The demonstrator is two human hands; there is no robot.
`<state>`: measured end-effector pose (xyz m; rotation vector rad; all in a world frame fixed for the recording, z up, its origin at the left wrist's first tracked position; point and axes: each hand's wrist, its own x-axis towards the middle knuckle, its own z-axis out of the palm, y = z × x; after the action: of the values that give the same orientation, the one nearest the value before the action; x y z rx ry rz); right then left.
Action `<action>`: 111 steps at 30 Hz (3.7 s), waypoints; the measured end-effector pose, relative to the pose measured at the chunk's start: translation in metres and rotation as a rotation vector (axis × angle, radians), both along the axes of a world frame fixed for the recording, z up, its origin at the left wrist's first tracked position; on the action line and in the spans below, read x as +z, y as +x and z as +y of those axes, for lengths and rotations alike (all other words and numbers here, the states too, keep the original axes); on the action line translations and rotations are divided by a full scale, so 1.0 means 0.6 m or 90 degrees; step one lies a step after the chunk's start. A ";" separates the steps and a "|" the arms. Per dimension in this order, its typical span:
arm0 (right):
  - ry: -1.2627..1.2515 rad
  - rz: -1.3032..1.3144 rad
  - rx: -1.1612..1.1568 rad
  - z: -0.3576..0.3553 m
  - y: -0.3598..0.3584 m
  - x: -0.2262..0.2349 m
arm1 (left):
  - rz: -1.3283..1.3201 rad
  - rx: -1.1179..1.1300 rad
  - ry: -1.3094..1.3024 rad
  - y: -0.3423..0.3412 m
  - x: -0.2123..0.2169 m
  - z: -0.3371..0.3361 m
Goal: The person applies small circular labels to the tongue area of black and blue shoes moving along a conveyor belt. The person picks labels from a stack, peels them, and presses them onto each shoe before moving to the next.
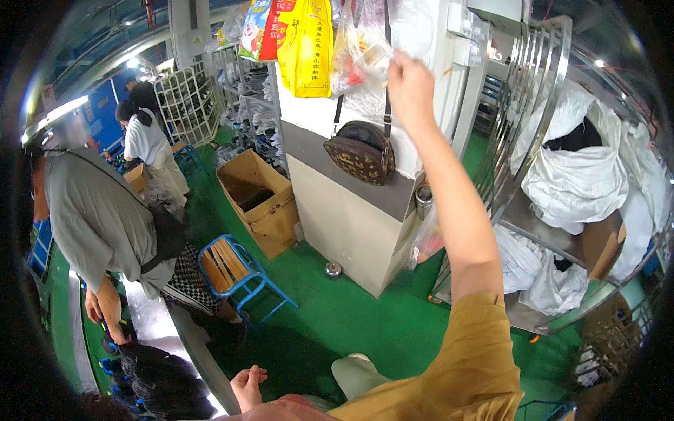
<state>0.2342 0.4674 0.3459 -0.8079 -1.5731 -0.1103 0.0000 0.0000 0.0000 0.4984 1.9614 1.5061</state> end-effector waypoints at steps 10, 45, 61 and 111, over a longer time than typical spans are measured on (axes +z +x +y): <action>-0.114 -0.372 -0.210 0.219 -0.106 0.289 | 0.039 -0.212 0.128 -0.004 0.236 0.232; -0.277 -0.018 0.627 0.113 -0.065 0.380 | 0.095 -0.301 0.512 0.044 0.665 0.669; -0.634 0.094 0.137 0.139 0.029 -0.329 | 0.689 -0.457 0.385 0.191 0.345 0.908; -0.476 0.059 0.327 0.149 0.004 -0.294 | 0.829 -0.343 0.454 0.166 0.294 0.837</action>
<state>0.2366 0.5569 0.1692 -0.9185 -1.6903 0.9191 0.0995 0.5019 0.1766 2.5709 1.6328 1.5705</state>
